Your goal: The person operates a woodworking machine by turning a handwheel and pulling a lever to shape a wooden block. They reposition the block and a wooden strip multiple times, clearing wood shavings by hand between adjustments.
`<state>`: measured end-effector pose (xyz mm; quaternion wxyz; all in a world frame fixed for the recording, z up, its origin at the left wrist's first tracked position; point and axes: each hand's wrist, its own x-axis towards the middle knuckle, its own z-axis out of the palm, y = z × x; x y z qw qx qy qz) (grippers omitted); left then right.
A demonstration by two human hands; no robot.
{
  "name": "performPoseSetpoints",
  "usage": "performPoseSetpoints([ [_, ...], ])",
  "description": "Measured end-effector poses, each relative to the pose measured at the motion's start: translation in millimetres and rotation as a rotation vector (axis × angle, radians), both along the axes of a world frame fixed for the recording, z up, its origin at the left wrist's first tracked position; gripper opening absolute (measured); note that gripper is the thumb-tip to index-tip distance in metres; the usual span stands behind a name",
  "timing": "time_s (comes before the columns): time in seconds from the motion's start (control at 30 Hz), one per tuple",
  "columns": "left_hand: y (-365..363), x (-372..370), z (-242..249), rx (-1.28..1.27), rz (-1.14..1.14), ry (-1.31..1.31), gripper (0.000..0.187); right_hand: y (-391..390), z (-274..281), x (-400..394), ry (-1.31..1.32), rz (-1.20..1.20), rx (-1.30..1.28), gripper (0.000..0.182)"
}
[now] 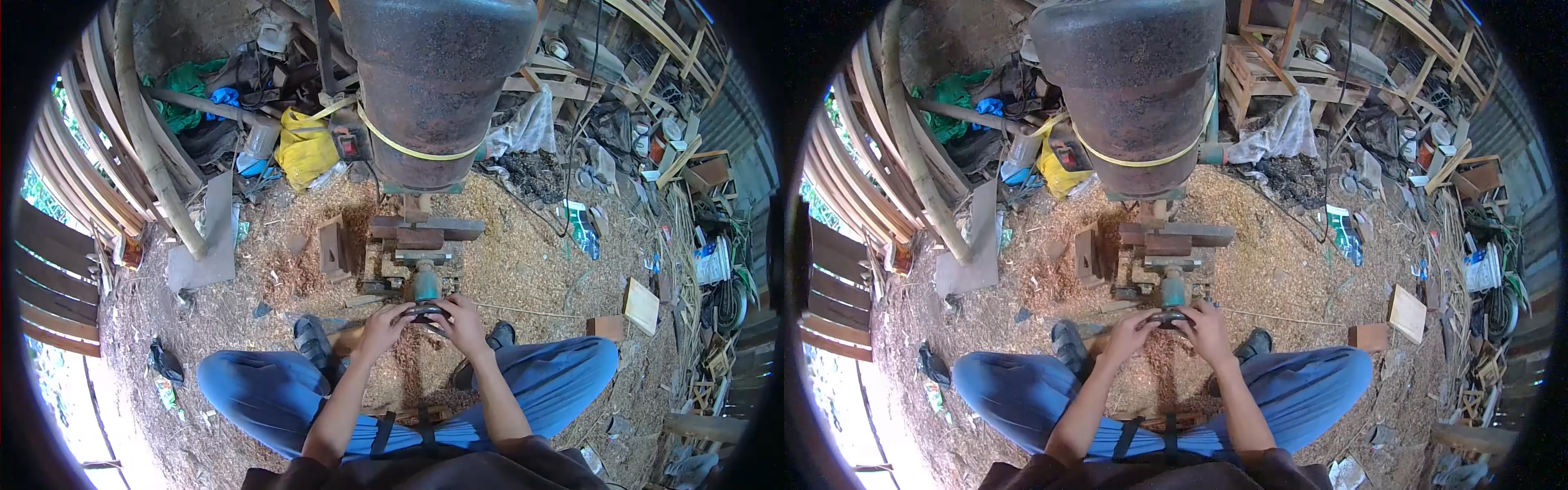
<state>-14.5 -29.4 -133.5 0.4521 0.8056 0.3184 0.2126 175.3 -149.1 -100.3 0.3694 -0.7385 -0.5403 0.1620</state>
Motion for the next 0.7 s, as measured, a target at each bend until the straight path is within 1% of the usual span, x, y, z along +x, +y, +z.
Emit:
performPoseSetpoints([
  [0.07, 3, -1, 4, 0.006, -0.027, 0.036, 0.034, -2, -3, 10, -0.025, 0.024, 0.042, 0.027],
  [0.13, 2, 0, 2, 0.021, -0.026, 0.032, 0.036, 1, 6, 9, -0.029, 0.044, 0.04, 0.025],
  [0.17, 2, 0, -1, 0.019, -0.027, 0.03, 0.036, 4, 10, 4, -0.028, 0.063, 0.078, 0.026],
  [0.2, 3, -1, -9, -0.045, -0.024, 0.004, 0.037, 6, 14, -2, -0.026, 0.082, 0.116, 0.026],
  [0.23, 3, -2, -16, -0.11, -0.02, -0.021, 0.039, 8, 10, -7, -0.023, 0.098, 0.071, 0.028],
  [0.27, 2, -6, -23, -0.109, -0.019, -0.02, 0.039, 8, 9, -8, -0.022, 0.099, 0.071, 0.028],
  [0.33, 2, -11, -24, -0.124, 0.013, 0.099, 0.036, 9, 5, -8, -0.059, 0.11, 0.104, 0.03],
  [0.37, 2, -12, -24, -0.122, 0.011, 0.099, 0.036, 8, 2, -3, -0.051, 0.116, 0.087, 0.029],
  [0.4, 3, -10, -17, -0.114, 0.027, 0.11, 0.033, 6, -1, 2, -0.054, 0.112, 0.087, 0.029],
  [0.47, 3, -5, -5, -0.11, 0.038, 0.117, 0.031, -1, -8, 9, 0.022, 0.081, 0.115, 0.033],
  [0.5, 5, -1, 2, 0.013, 0.001, 0.037, 0.03, -6, -9, 16, 0.02, 0.08, 0.113, 0.033],
  [0.53, 8, 1, 8, 0.137, -0.033, -0.042, 0.028, -11, -9, 23, -0.018, 0.05, 0.044, 0.035],
  [0.57, 7, 6, 15, 0.137, -0.03, -0.042, 0.028, -13, -10, 27, -0.057, 0.021, -0.025, 0.038],
  [0.6, 4, 13, 21, 0.129, -0.032, -0.097, 0.029, -11, -5, 24, -0.056, 0.022, -0.026, 0.038],
  [0.63, 2, 17, 24, 0.12, -0.035, -0.153, 0.029, -9, -1, 19, 0.031, 0.042, 0.031, 0.039],
  [0.67, 1, 19, 19, 0.118, -0.035, -0.157, 0.029, -5, 3, 17, 0.116, 0.063, 0.088, 0.042],
  [0.7, 1, 20, 14, 0.031, -0.033, -0.161, 0.029, -1, 5, 15, 0.191, 0.14, 0.1, 0.043],
])
